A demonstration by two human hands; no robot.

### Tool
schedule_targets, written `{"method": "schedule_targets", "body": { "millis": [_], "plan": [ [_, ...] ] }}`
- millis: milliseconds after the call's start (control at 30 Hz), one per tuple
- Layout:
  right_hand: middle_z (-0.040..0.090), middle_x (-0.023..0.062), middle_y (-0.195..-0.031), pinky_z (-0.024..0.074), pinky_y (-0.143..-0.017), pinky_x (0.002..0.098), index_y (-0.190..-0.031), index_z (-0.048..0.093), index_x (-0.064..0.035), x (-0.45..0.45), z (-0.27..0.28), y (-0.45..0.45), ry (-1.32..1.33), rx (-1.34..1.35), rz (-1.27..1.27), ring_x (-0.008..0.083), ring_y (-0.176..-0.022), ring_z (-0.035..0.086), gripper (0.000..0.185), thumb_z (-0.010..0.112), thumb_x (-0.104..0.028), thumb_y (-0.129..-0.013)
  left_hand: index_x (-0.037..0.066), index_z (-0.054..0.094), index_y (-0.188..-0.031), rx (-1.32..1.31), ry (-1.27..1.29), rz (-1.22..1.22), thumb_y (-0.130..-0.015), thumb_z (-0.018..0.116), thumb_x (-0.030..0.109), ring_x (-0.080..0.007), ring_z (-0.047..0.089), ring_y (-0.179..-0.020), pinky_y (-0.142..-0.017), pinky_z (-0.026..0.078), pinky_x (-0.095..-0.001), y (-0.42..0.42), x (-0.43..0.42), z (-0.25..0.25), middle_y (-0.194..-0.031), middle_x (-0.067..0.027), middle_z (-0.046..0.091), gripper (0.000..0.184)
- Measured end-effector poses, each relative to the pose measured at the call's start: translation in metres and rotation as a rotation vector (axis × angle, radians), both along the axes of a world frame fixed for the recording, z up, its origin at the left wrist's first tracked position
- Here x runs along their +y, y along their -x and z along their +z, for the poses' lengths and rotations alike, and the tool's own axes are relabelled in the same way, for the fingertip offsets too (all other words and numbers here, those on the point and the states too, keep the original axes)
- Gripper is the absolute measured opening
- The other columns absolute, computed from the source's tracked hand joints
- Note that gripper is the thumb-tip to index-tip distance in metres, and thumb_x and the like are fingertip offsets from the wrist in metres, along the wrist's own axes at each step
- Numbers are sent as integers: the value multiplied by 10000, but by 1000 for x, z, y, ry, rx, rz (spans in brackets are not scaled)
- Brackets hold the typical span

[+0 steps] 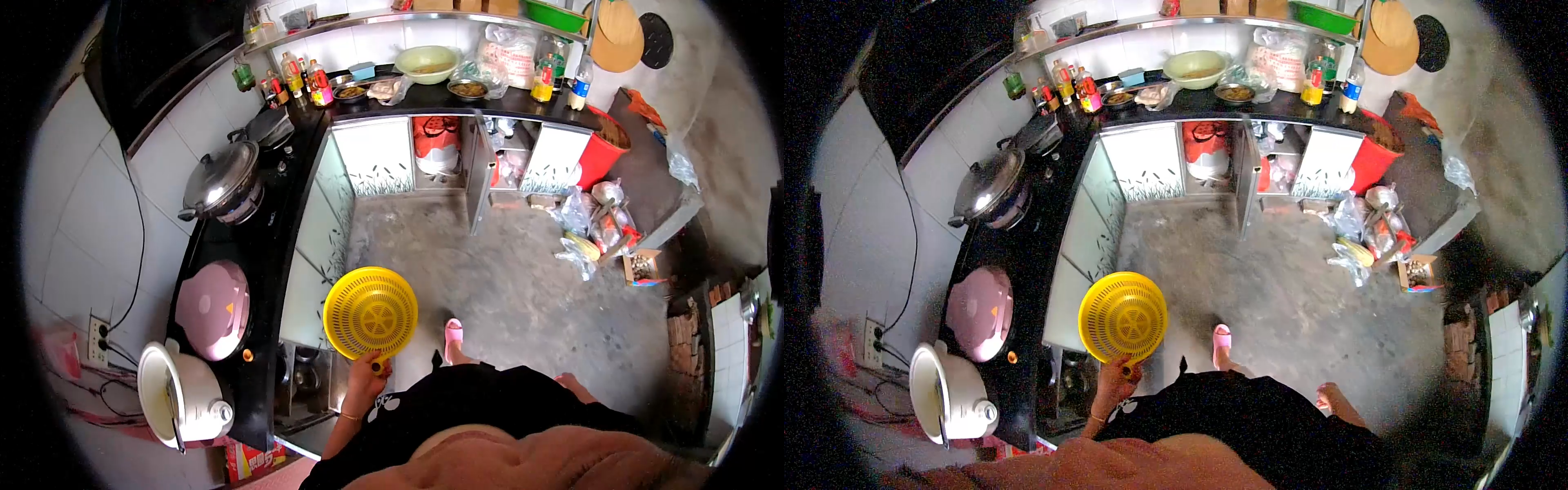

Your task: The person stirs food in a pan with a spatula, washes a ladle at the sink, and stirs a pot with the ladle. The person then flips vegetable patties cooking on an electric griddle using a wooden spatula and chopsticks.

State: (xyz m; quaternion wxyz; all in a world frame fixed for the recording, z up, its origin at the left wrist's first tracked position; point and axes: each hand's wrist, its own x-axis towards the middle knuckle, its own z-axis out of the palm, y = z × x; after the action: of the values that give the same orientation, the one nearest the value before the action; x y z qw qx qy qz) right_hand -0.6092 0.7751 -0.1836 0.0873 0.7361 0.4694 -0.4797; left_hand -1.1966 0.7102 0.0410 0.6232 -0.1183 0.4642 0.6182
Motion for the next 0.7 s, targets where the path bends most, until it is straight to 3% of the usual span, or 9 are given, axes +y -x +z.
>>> {"method": "schedule_targets", "body": {
  "millis": [200, 267, 333, 367, 433, 467, 533, 567, 700],
  "plan": [
    [629, 150, -809, 510, -547, 358, -816, 596, -5, 201, -81, 43, -426, -233, 1432, 273, -638, 604, 144, 558, -144, -833, 8, 492, -1025, 130, -36, -55, -888, 468, 115, -200, 507, -576, -506, 409, -313, 46, 103, -1, -813, -109, 561, 176],
    [630, 149, -768, 485, -580, 379, -713, 590, -9, 287, -60, 102, -289, -175, 1165, 297, -620, 602, 172, 563, -160, -790, -3, 535, -1017, 146, 5, -92, -903, 486, 170, -186, 511, -540, -479, 421, -303, 62, 140, 5, -744, -102, 588, 212],
    [654, 154, -764, 486, -640, 446, -754, 607, 0, 370, -58, 166, -305, 87, 476, 325, -597, 616, 288, 506, -257, -834, 9, 504, -1019, 87, -66, -62, -904, 462, 156, -194, 504, -578, -499, 403, -307, 78, 167, -1, -764, -96, 551, 192],
    [653, 174, -764, 489, -668, 447, -798, 623, 4, 417, -30, 197, -197, 104, 554, 327, -657, 631, 322, 479, -278, -853, 19, 488, -1015, 38, -93, -28, -898, 456, 126, -199, 502, -599, -515, 393, -315, 82, 180, 0, -795, -100, 545, 162],
    [609, 149, -666, 471, -578, 429, -814, 564, -26, 493, -20, 259, -520, 196, 585, 292, -576, 604, 215, 491, -228, -817, 29, 470, -999, -18, -51, 59, -882, 456, 91, -203, 502, -624, -525, 380, -321, 86, 211, 3, -817, -103, 538, 133],
    [606, 150, -664, 477, -587, 440, -811, 563, -23, 543, -44, 282, -1286, 294, 1140, 322, -563, 596, 206, 462, -202, -821, 28, 469, -997, 15, -43, 82, -879, 458, 89, -202, 503, -623, -526, 382, -319, 88, 228, 10, -817, -102, 538, 133],
    [604, 102, -767, 495, -596, 358, -888, 583, -36, 601, -1, 352, -1315, 177, 1215, 224, -665, 602, 214, 537, -236, -829, 28, 468, -993, 84, -25, 122, -873, 462, 86, -201, 504, -623, -527, 385, -316, 90, 260, 30, -817, -102, 540, 134],
    [608, 142, -876, 487, -710, 403, -960, 579, -39, 610, 49, 384, -965, 336, 976, 296, -778, 596, 219, 518, -214, -845, 27, 466, -987, 186, 26, 136, -868, 460, 82, -199, 501, -613, -528, 390, -312, 91, 277, 40, -810, -99, 538, 132],
    [595, 58, -844, 483, -612, 284, -1094, 559, -62, 693, 87, 486, -792, 757, 586, 122, -712, 564, 261, 522, -151, -851, 23, 463, -972, 90, 44, 69, -866, 460, 89, -201, 496, -587, -514, 393, -315, 137, 333, 24, -787, -98, 530, 124]
  ]
}}
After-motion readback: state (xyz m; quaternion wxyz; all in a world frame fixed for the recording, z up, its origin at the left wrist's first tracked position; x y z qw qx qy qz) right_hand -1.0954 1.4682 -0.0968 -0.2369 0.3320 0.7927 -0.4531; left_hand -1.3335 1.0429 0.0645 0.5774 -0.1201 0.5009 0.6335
